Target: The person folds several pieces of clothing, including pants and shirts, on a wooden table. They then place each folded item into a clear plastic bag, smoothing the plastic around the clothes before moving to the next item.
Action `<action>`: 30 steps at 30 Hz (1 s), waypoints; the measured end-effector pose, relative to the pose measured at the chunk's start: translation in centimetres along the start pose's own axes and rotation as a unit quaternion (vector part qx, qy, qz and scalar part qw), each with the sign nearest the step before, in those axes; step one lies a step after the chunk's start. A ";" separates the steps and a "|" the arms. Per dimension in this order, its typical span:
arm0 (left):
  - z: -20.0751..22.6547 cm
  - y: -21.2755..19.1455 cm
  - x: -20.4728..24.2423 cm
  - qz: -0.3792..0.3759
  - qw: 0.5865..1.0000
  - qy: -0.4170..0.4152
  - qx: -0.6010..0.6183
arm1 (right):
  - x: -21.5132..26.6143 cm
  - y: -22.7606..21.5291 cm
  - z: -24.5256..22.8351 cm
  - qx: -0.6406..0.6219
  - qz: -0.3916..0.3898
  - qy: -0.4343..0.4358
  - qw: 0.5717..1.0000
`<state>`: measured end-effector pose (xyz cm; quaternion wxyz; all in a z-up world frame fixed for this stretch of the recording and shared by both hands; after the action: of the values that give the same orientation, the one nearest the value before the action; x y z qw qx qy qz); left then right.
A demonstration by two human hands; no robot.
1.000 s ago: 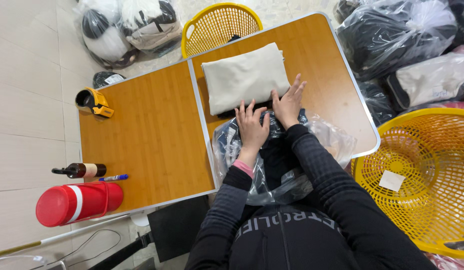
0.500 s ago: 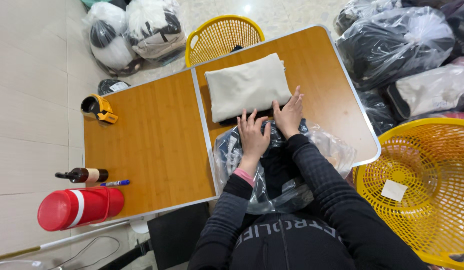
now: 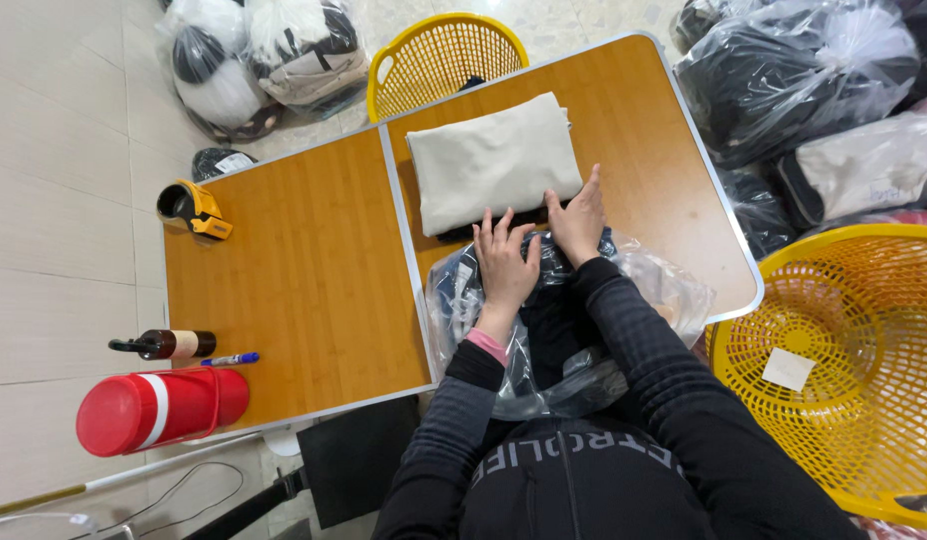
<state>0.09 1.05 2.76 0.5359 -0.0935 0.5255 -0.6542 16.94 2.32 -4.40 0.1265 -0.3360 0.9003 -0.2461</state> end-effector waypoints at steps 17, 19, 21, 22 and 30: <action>0.0 0.3 0.1 -0.003 1.000 0.007 -0.009 | -0.2 0.2 0.2 -0.023 -0.009 0.012 1.000; 0.1 0.3 0.2 -0.004 1.000 0.004 -0.009 | -0.1 0.0 0.3 -0.023 -0.007 0.008 1.000; 0.1 0.3 0.2 -0.004 1.000 0.003 -0.009 | -0.1 0.0 0.2 -0.028 -0.006 0.005 1.000; 0.1 0.3 0.2 -0.003 1.000 0.002 -0.008 | -0.1 -0.1 0.2 -0.030 -0.006 0.004 1.000; 0.3 0.1 0.0 0.001 1.000 0.003 -0.001 | 0.1 -0.3 -0.2 -0.026 -0.018 0.013 0.999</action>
<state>0.35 0.93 2.83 0.5349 -0.0914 0.5281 -0.6532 16.93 2.11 -4.05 0.1010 -0.3519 0.9019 -0.2291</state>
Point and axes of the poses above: each hand's wrist, its own x-axis away from the middle knuckle, its own y-axis out of the palm, z = x × y, the point moved 4 cm from there along -x, towards the middle knuckle, and after that the axes turned 5 degrees about -x, right-handed, at the moved point
